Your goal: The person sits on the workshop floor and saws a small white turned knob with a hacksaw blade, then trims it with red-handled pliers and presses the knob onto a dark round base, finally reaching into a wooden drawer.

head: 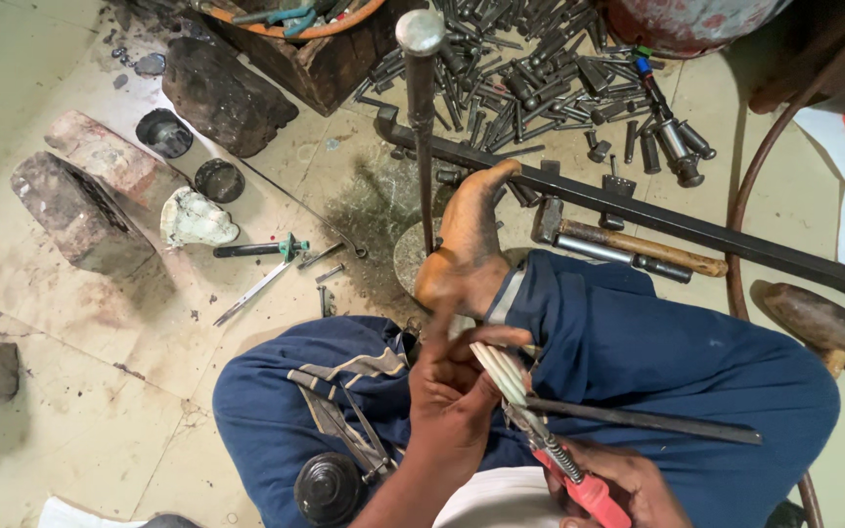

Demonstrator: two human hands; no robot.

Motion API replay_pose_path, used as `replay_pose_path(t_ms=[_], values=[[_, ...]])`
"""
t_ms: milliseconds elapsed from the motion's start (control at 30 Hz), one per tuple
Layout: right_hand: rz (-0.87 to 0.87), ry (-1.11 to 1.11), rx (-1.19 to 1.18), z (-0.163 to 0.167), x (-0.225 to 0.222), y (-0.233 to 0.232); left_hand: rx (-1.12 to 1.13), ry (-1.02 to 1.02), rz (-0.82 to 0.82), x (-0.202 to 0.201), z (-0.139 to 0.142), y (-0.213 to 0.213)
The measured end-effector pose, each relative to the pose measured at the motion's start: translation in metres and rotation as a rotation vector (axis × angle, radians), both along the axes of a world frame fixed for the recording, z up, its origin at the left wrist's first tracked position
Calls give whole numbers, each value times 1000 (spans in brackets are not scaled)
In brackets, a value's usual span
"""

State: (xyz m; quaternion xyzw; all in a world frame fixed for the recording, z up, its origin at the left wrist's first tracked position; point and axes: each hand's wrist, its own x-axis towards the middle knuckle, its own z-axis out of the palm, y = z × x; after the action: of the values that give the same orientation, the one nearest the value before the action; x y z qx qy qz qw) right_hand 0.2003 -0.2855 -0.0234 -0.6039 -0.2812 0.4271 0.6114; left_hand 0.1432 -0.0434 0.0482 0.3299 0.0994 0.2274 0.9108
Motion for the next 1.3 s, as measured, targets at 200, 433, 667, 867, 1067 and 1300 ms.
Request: replay_pose_path(t_ms=[200,433,667,867,1067,1300], values=[[-54,59,-66,-3,-5,1,-91,27,-75,1,-13,-2],[-61,127,-40,-3,-9,9,-86,34,-89,-1,-18,0],[19,-152,41,-3,-6,6,-72,52,-108,-3,-16,3],[23,-206,-45,3,-3,5,-32,55,-97,-2,-16,5],[40,-51,-95,11,0,13,58,54,-115,-3,-19,7],[31,-124,-13,4,-2,9,141,71,-110,-4,-18,8]])
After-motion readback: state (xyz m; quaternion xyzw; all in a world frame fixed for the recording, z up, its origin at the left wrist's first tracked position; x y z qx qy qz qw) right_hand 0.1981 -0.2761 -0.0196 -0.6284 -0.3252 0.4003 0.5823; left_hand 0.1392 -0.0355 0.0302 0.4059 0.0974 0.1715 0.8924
